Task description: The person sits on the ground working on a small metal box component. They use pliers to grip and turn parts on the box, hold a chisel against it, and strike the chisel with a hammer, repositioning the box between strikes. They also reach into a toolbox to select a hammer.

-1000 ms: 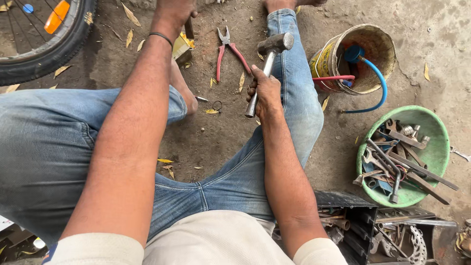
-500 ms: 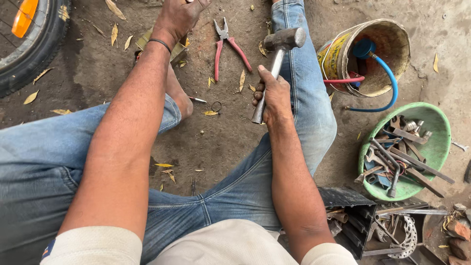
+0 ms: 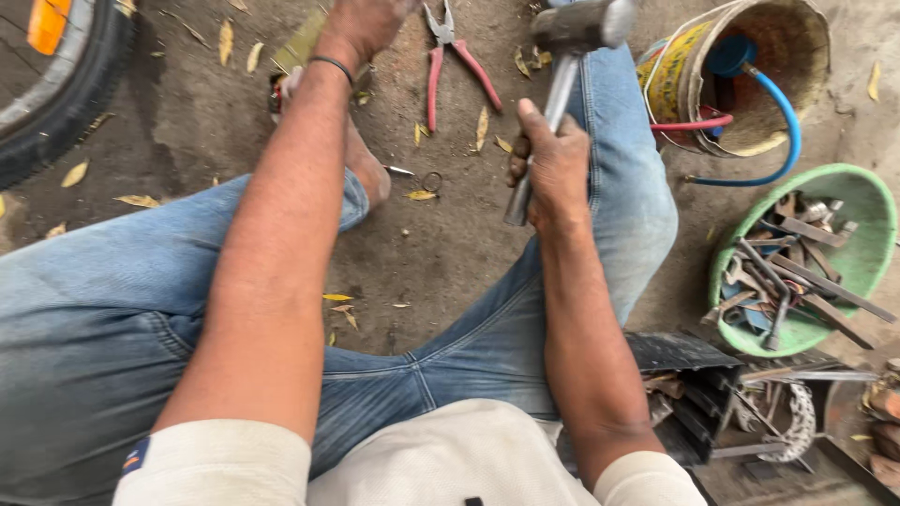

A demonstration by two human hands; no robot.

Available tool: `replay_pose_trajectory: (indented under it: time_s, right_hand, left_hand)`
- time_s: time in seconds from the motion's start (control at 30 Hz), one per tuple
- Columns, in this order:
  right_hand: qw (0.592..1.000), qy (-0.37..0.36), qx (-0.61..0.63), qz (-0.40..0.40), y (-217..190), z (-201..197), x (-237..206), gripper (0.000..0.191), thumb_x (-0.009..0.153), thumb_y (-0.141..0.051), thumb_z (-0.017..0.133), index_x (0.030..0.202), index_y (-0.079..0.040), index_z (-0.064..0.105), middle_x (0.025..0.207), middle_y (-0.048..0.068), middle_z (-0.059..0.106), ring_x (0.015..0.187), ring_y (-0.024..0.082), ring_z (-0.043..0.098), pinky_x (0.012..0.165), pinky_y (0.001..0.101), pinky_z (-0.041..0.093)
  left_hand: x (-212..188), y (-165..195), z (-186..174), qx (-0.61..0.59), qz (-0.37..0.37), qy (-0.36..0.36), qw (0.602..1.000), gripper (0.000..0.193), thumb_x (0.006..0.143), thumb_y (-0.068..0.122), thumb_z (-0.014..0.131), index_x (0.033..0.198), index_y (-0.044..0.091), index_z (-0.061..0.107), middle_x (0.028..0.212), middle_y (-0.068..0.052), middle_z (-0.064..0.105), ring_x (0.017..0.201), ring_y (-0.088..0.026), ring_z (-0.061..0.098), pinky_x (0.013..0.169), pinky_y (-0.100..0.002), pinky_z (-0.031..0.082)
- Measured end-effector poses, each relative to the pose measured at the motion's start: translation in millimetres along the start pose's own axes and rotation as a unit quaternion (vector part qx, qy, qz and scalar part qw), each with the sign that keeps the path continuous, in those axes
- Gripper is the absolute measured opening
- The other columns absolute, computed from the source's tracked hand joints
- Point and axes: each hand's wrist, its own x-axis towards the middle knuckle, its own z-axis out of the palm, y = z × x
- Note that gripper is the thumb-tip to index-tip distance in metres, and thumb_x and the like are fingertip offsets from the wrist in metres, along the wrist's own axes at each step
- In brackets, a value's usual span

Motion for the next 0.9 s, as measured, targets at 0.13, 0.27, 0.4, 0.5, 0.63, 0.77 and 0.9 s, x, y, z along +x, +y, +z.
replay_pose_trajectory:
  time_s: [0.13,0.27,0.4,0.5,0.63,0.77,0.9]
  right_hand:
    - [0.991,-0.011,0.028,-0.132,-65,-21,-13,0.034,0.103,-0.027,0.073,0.091,-0.003,0.053,0.065,0.003,0.053,0.048,0.013,0.052,0.041,0.0307,0.045]
    - [0.916,-0.100,0.089,-0.379,-147,-32,-14,0.034,0.114,-0.028,0.067,0.095,-0.003,0.055,0.066,0.009,0.049,0.049,0.020,0.049,0.044,0.0380,0.044]
    - [0.883,-0.088,0.149,-0.436,-141,27,15,0.036,0.115,-0.031,0.063,0.091,-0.006,0.053,0.064,0.008,0.048,0.046,0.018,0.046,0.045,0.0377,0.043]
    - [0.929,-0.007,-0.199,-0.310,-75,74,34,0.027,0.105,-0.020,0.068,0.087,-0.004,0.057,0.073,-0.003,0.055,0.062,0.007,0.051,0.048,0.0293,0.042]
    - [0.984,-0.104,-0.141,0.003,-5,55,29,0.023,0.090,-0.018,0.072,0.092,-0.004,0.054,0.057,-0.001,0.050,0.039,0.011,0.047,0.033,0.0302,0.039]
    - [0.992,-0.041,-0.102,-0.057,-29,13,21,0.026,0.096,-0.028,0.072,0.090,-0.007,0.057,0.058,-0.001,0.055,0.042,0.009,0.052,0.037,0.0275,0.044]
    - [0.910,-0.116,0.066,-0.392,-143,-15,-4,0.023,0.108,-0.022,0.068,0.093,-0.010,0.054,0.067,0.003,0.053,0.052,0.014,0.053,0.043,0.0309,0.046]
  left_hand:
    - [9,28,-17,-0.213,-0.112,0.065,0.968,0.035,0.103,0.033,0.072,0.088,0.001,0.071,0.073,-0.010,0.070,0.064,-0.020,0.065,0.061,-0.038,0.054]
    - [14,33,-15,-0.229,-0.146,0.042,0.962,0.039,0.101,0.037,0.073,0.084,0.002,0.071,0.071,-0.011,0.068,0.064,-0.018,0.064,0.063,-0.039,0.053]
    - [18,23,-12,-0.215,-0.156,0.003,0.964,0.050,0.102,0.037,0.075,0.078,-0.004,0.064,0.070,-0.020,0.061,0.064,-0.026,0.055,0.067,-0.043,0.053]
    - [20,23,-16,-0.216,-0.127,0.038,0.967,0.038,0.095,0.034,0.074,0.078,0.000,0.067,0.066,-0.015,0.063,0.058,-0.022,0.056,0.064,-0.042,0.051]
    - [18,22,-25,-0.242,-0.127,0.053,0.961,0.043,0.100,0.034,0.072,0.076,-0.001,0.066,0.061,-0.015,0.056,0.060,-0.021,0.048,0.061,-0.040,0.048]
    - [18,21,-24,-0.230,-0.145,0.013,0.962,0.048,0.100,0.038,0.072,0.069,0.002,0.066,0.057,-0.006,0.052,0.055,-0.015,0.043,0.056,-0.038,0.043]
    - [15,22,-22,-0.231,-0.134,0.016,0.964,0.051,0.101,0.037,0.073,0.067,0.001,0.061,0.055,-0.002,0.045,0.053,-0.014,0.039,0.054,-0.038,0.039]
